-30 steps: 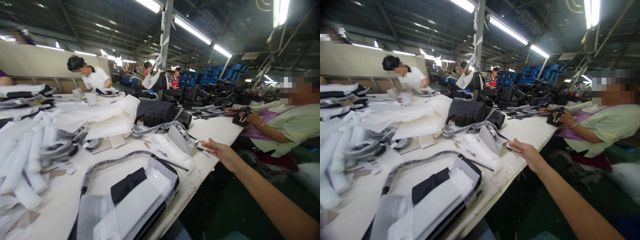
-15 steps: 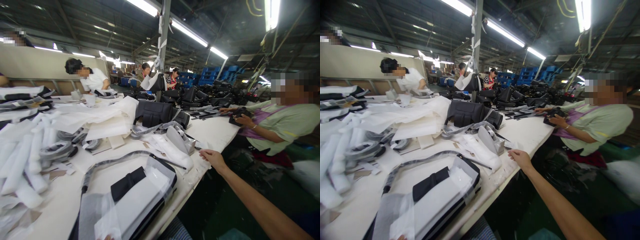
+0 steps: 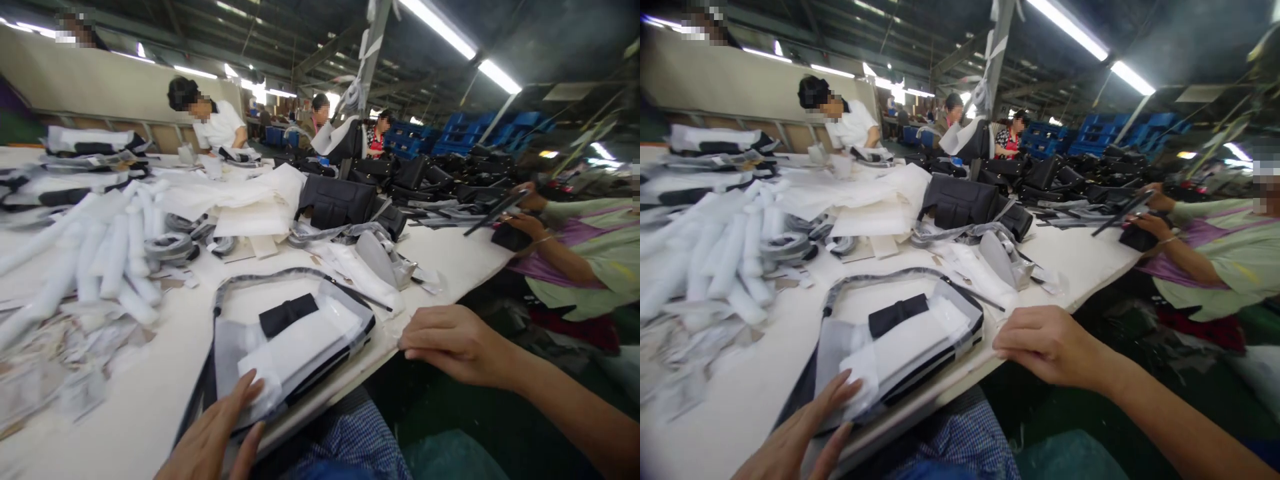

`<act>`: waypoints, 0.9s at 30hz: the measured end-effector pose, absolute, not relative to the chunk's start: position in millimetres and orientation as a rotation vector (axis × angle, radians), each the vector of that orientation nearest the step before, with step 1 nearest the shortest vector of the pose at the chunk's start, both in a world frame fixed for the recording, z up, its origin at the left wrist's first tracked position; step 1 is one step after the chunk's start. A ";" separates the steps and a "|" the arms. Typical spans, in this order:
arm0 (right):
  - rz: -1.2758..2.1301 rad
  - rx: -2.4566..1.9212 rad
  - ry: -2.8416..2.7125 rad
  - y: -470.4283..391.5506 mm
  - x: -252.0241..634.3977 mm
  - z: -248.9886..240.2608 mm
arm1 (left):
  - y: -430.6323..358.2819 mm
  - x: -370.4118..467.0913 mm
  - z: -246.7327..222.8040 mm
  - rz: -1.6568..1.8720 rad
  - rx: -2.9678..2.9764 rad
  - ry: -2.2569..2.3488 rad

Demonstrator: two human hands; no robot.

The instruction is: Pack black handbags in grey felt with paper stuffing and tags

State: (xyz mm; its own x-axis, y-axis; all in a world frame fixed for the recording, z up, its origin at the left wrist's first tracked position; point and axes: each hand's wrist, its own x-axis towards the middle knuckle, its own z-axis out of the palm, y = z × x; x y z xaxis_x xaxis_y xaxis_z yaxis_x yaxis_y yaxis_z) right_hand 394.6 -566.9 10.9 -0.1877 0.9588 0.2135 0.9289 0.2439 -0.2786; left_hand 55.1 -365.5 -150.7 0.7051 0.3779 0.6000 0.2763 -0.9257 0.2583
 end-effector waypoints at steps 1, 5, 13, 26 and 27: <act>0.249 -1.645 -2.225 -554.4 374.0 19.8 | -368.8 53.4 -143.9 1.002 2.771 0.533; 0.694 -1.368 -2.325 -504.9 318.5 39.7 | -378.2 52.4 -129.2 0.908 2.758 0.573; 0.911 -1.220 -2.599 -394.5 296.6 4.5 | -381.6 53.1 -128.1 0.776 2.546 0.574; 1.444 -1.354 -2.561 -375.0 286.1 19.0 | -382.4 49.5 -136.2 0.752 2.443 0.592; 1.522 -1.352 -2.533 -378.3 283.7 22.7 | -381.9 49.5 -137.1 0.759 2.441 0.581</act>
State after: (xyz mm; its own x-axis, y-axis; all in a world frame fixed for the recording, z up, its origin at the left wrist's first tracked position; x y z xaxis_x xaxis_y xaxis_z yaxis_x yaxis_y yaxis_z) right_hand 283.7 -378.3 22.7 -0.6488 0.5964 -0.4726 0.6973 0.2171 -0.6831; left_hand 49.5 -381.9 -137.1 0.7517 0.5293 0.3935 0.2417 -0.7762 0.5823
